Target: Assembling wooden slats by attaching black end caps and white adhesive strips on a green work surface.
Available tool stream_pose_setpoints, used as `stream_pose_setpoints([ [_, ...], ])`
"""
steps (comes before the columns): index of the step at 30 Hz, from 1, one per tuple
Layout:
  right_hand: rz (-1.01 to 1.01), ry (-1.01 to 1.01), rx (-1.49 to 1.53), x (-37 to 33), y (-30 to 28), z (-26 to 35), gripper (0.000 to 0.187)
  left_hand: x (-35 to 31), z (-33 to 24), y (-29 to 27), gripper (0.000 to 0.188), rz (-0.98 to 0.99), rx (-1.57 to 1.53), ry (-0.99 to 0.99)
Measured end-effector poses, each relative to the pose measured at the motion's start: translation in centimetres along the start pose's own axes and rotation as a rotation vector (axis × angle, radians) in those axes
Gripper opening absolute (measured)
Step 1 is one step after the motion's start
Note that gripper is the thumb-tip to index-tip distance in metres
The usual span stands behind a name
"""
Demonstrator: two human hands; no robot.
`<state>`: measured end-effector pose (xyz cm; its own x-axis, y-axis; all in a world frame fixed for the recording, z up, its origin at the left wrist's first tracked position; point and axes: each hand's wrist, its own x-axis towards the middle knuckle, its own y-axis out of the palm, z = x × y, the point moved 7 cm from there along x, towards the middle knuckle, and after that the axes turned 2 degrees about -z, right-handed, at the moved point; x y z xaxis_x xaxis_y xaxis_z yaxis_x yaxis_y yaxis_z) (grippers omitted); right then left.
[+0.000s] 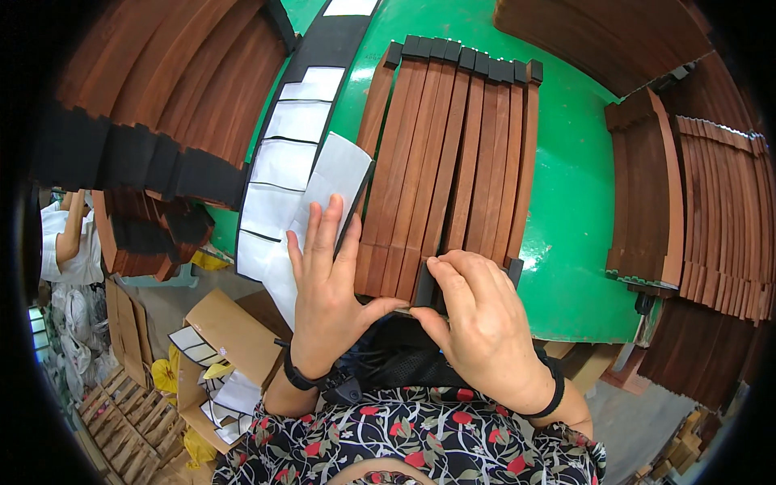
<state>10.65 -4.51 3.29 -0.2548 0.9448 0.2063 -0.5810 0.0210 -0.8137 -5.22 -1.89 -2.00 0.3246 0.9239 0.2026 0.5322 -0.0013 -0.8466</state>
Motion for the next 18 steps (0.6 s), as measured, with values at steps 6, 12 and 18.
stream_pose_setpoints([
  [6,0.022,0.006,-0.013,0.29,-0.22,0.26,0.06,0.02,-0.1,-0.11,0.116,-0.003,0.004,0.003],
  [12,0.051,0.018,-0.015,0.49,-0.03,0.38,0.059,-0.11,0.09,-0.02,0.117,-0.008,-0.009,0.004],
  [18,0.055,0.017,-0.015,0.59,0.0,0.39,0.061,-0.07,0.0,0.07,0.116,0.003,-0.005,-0.001],
])
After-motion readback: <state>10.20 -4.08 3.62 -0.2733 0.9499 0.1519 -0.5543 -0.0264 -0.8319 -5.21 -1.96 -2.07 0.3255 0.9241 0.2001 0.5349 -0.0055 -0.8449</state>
